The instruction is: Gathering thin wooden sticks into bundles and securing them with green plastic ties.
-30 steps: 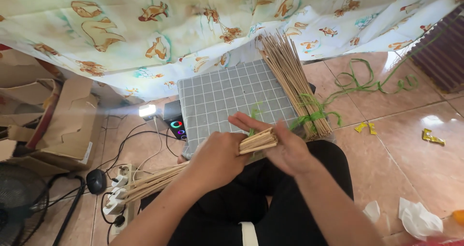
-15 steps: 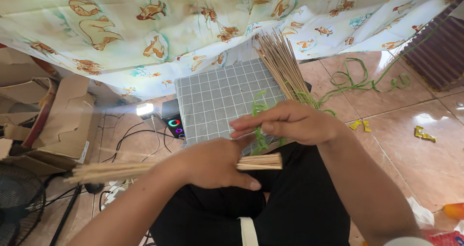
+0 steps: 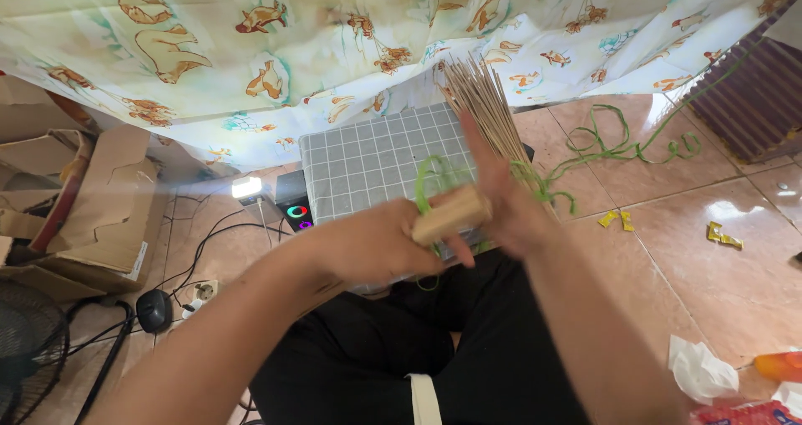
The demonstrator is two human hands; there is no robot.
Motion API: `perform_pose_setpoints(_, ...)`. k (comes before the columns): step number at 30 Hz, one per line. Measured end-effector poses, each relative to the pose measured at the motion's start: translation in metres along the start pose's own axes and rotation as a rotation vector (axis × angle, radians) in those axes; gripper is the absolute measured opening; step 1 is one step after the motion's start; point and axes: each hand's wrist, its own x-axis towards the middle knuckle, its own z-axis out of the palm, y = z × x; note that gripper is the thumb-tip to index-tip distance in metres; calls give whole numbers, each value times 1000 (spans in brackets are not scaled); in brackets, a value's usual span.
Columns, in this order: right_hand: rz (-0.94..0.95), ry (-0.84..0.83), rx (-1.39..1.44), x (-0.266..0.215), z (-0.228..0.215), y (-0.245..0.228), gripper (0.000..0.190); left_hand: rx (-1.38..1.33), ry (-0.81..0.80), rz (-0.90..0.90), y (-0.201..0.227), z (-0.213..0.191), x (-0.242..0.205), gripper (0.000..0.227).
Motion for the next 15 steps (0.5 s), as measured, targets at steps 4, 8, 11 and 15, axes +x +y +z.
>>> perform_pose_setpoints(4, 16, 62, 30, -37, 41, 48, 111, 57, 273, -322, -26, -28, 16, 28)
perform_pose_setpoints(8, 190, 277, -371, -63, 67, 34, 75, 156, 408, -317, -26, -39, 18, 39)
perform_pose_setpoints(11, 416, 310, -968, -60, 90, -9, 37, 471, 441, -505, -32, -42, 15, 33)
perform_pose_setpoints(15, 303, 248, -1334, -69, 90, -27, 34, 705, 569, -514, -56, -29, 19, 26)
